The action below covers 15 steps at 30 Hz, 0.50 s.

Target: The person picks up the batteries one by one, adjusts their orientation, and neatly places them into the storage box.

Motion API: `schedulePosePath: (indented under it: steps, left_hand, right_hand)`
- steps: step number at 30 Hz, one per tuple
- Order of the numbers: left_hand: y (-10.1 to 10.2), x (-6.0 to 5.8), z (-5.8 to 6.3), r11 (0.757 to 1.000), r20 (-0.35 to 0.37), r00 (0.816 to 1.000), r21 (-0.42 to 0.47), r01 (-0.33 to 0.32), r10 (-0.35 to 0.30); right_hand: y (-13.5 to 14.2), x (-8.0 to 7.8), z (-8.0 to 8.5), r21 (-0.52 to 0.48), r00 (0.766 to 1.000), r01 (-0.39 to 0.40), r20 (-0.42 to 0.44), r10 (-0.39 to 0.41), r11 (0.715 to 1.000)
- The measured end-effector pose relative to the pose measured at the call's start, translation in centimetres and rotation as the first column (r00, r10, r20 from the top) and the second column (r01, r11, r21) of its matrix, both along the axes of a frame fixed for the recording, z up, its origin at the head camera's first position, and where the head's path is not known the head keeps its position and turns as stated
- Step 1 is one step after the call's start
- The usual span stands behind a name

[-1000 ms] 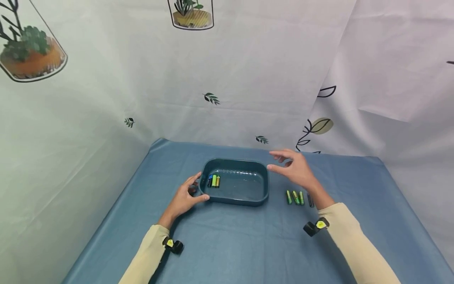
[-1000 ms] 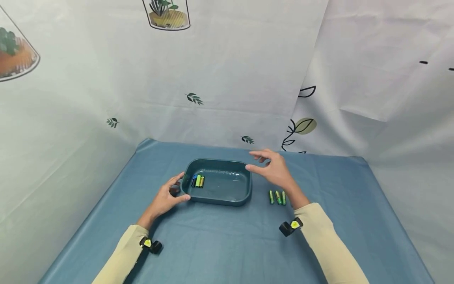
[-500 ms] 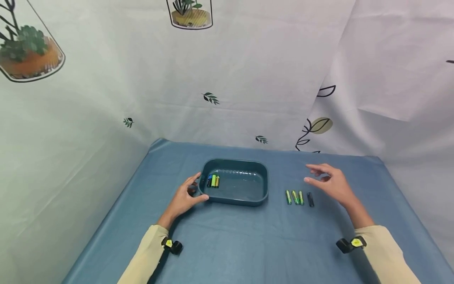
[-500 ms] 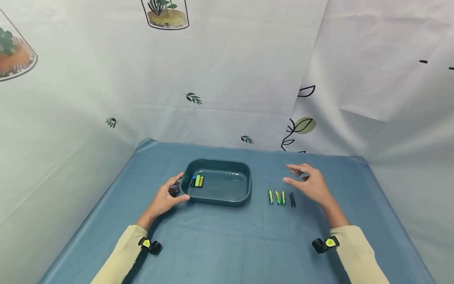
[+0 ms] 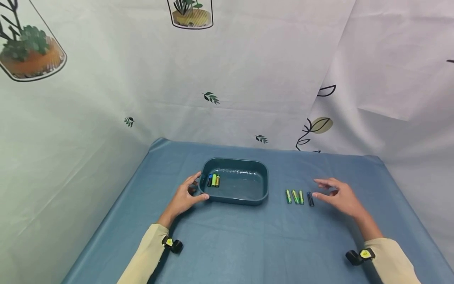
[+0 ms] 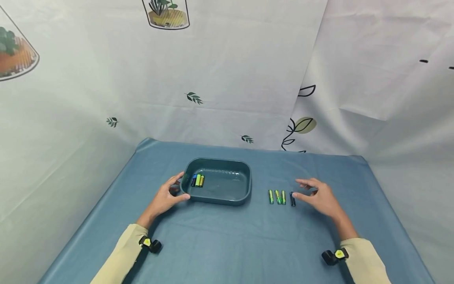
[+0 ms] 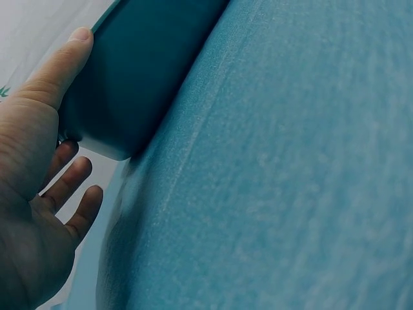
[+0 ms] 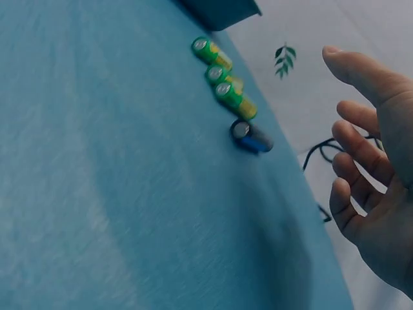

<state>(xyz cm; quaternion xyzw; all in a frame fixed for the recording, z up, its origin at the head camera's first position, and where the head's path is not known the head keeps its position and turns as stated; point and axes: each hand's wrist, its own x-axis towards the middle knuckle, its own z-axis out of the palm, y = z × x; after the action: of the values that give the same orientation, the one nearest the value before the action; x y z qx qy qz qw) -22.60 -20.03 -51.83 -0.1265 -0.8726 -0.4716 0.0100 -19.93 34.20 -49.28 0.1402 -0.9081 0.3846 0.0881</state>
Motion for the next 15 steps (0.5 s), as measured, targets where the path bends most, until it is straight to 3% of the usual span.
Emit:
schedulePosePath:
  steps: [15]
  left_hand:
    - [0.0, 0.0, 0.0, 1.000, 0.015, 1.000, -0.006, -0.004, 0.004]
  right_hand:
    - [1.0, 0.0, -2.7, 0.095, 0.999, 0.011, 0.043, -0.015, 0.995]
